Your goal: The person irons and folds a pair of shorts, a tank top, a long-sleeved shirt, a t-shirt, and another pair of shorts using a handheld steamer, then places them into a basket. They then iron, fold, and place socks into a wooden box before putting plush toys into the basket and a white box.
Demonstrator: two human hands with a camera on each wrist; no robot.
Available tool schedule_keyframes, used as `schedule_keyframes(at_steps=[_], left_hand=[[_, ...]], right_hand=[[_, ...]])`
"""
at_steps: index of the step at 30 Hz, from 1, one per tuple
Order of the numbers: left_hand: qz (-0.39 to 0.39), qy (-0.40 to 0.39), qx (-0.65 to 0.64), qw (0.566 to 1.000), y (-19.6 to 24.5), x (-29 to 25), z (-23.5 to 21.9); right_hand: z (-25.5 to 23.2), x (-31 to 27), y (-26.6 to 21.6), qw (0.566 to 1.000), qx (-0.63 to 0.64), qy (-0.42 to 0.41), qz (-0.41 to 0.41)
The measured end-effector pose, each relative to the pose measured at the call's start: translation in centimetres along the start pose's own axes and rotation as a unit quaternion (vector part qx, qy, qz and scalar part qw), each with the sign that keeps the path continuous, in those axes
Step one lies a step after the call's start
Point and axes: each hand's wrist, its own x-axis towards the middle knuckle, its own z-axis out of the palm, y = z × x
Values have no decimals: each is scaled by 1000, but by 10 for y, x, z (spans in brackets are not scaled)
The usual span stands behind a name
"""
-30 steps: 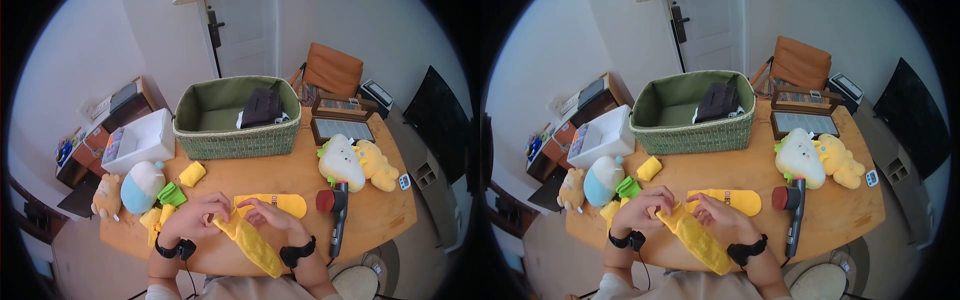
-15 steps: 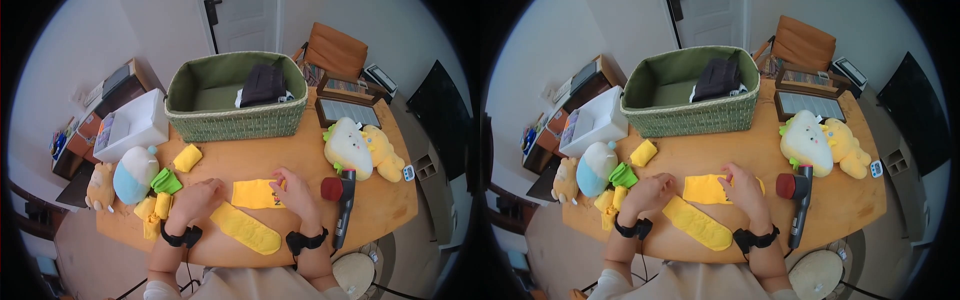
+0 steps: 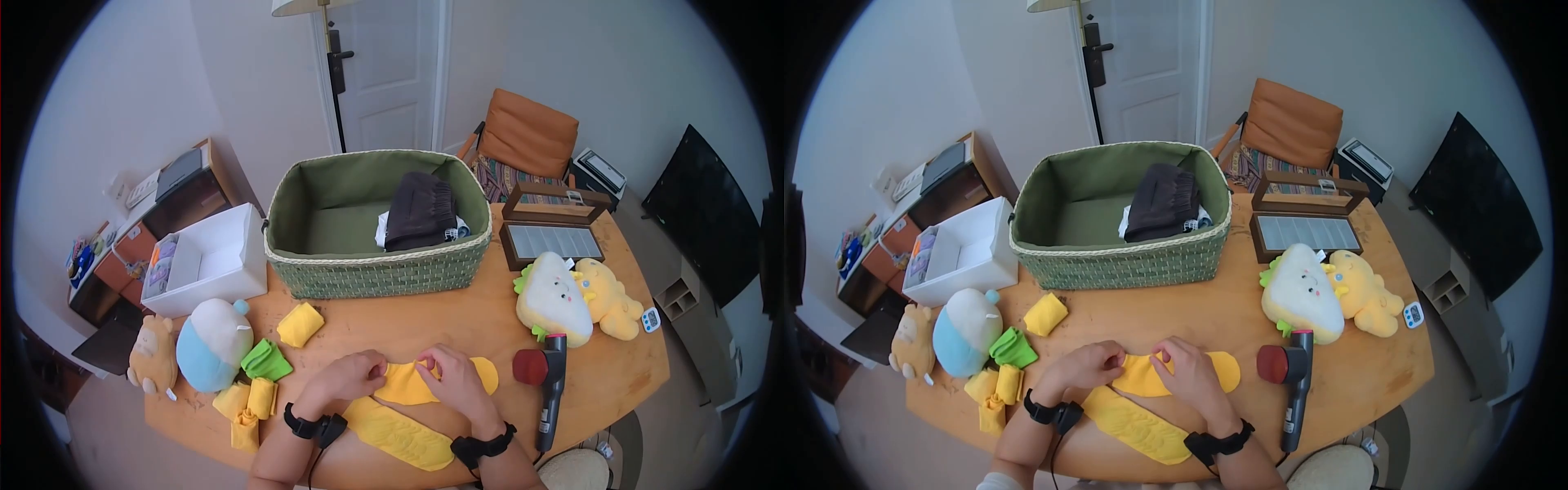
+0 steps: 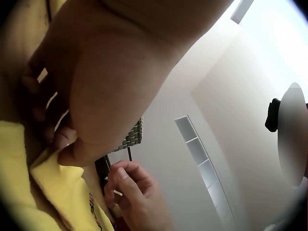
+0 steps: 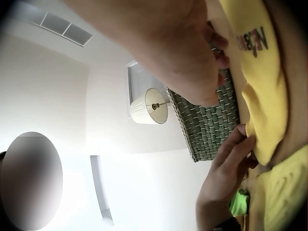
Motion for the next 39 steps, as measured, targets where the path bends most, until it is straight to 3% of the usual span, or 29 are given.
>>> schedule_keyframes(at_steps=[2,6,8,18,21,22,24,28,30,33,37,39], left_hand=[[-66,-63,-121,988,-8,2,-2],[-56,-54,-111,991,-19,2,-3],[-79,-60,-115,988,-11,1,-6],[-77,-53,-103,990,-7,0,-4],[-30,46,-208,977,2,-4,-4],[-38,40,-213,975,2,-4,-6],[6,84,-178,980,-2,-4,-7],[-61,38,-233,970,9,-6,-17],[-29,31,-308,950,23,-7,-20],[9,37,-319,947,26,-6,-22],[23,42,-326,944,30,-14,-31],[17,57,-308,949,35,-20,-37]], right_hand=[[11,-1,-3,1000,1,-1,-20],[25,-3,-6,998,-25,-46,-46],[22,-5,-18,996,-35,-75,-19],[19,-8,-27,997,-14,-70,-14],[19,-11,-26,999,6,-16,-33],[18,-10,-27,999,11,-23,-24],[15,-9,-29,999,4,40,-33],[12,-8,-25,997,-1,79,10],[13,-3,-13,988,-11,153,-19],[7,1,3,984,-60,156,-58],[-5,-2,24,993,-85,74,-26],[-10,-5,37,989,-126,-69,-33]])
